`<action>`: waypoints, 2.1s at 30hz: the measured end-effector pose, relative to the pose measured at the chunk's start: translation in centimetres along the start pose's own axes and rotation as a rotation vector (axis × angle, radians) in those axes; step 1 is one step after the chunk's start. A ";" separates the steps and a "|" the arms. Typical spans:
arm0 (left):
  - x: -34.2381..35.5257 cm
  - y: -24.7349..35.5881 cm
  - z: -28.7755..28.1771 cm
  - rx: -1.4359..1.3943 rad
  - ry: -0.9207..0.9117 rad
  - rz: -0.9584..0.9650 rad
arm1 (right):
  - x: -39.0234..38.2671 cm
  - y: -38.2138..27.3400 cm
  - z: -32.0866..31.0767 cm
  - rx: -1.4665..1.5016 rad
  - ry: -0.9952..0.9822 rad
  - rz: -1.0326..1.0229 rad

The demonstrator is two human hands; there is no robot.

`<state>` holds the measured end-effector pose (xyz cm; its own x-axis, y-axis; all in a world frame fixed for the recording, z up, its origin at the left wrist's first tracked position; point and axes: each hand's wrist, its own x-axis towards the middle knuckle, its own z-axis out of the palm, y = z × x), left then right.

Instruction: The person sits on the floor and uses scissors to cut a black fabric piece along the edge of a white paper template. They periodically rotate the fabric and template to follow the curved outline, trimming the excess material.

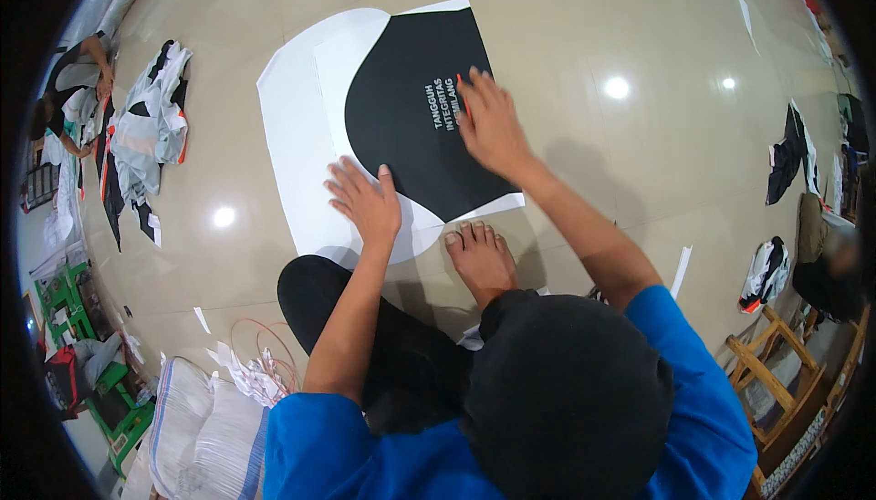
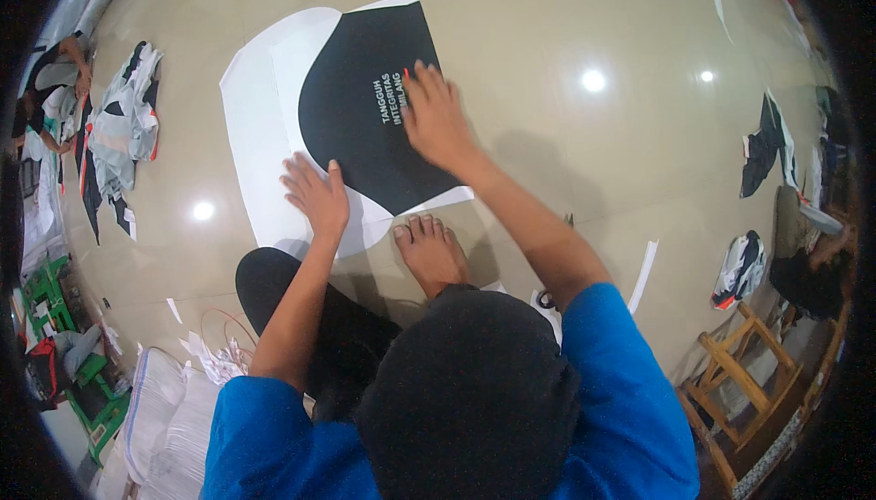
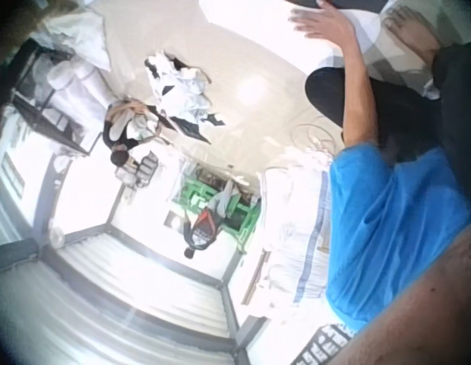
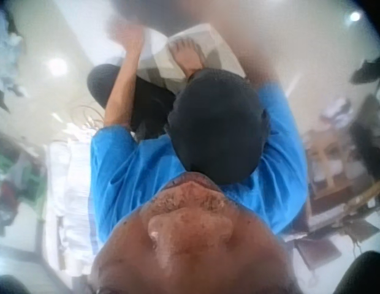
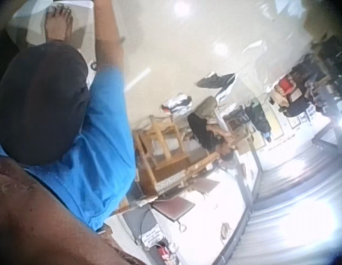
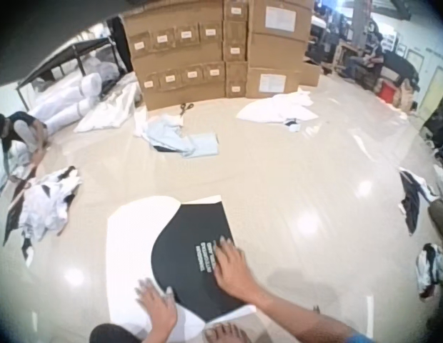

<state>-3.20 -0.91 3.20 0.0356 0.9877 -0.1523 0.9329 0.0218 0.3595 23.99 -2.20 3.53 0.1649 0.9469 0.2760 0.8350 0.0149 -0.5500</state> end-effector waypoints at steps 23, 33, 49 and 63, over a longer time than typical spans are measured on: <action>8.4 -7.0 -4.2 -0.044 -0.004 -0.412 | 25.4 11.7 -0.2 -0.110 -0.390 0.199; 12.8 -5.5 -1.8 0.035 0.082 -0.206 | 24.3 16.1 -2.3 -0.057 -0.270 0.263; 22.1 10.3 -0.3 -0.292 0.344 0.596 | -1.0 25.7 -16.3 0.205 0.252 1.019; -5.3 7.8 0.6 -0.332 -0.239 0.214 | -16.8 19.1 -17.6 0.498 0.508 1.171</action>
<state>4.07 -6.04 6.22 0.3329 0.9129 -0.2361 0.7314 -0.0920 0.6757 46.42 -23.45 2.20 0.8999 0.2662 -0.3455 -0.1823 -0.4901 -0.8524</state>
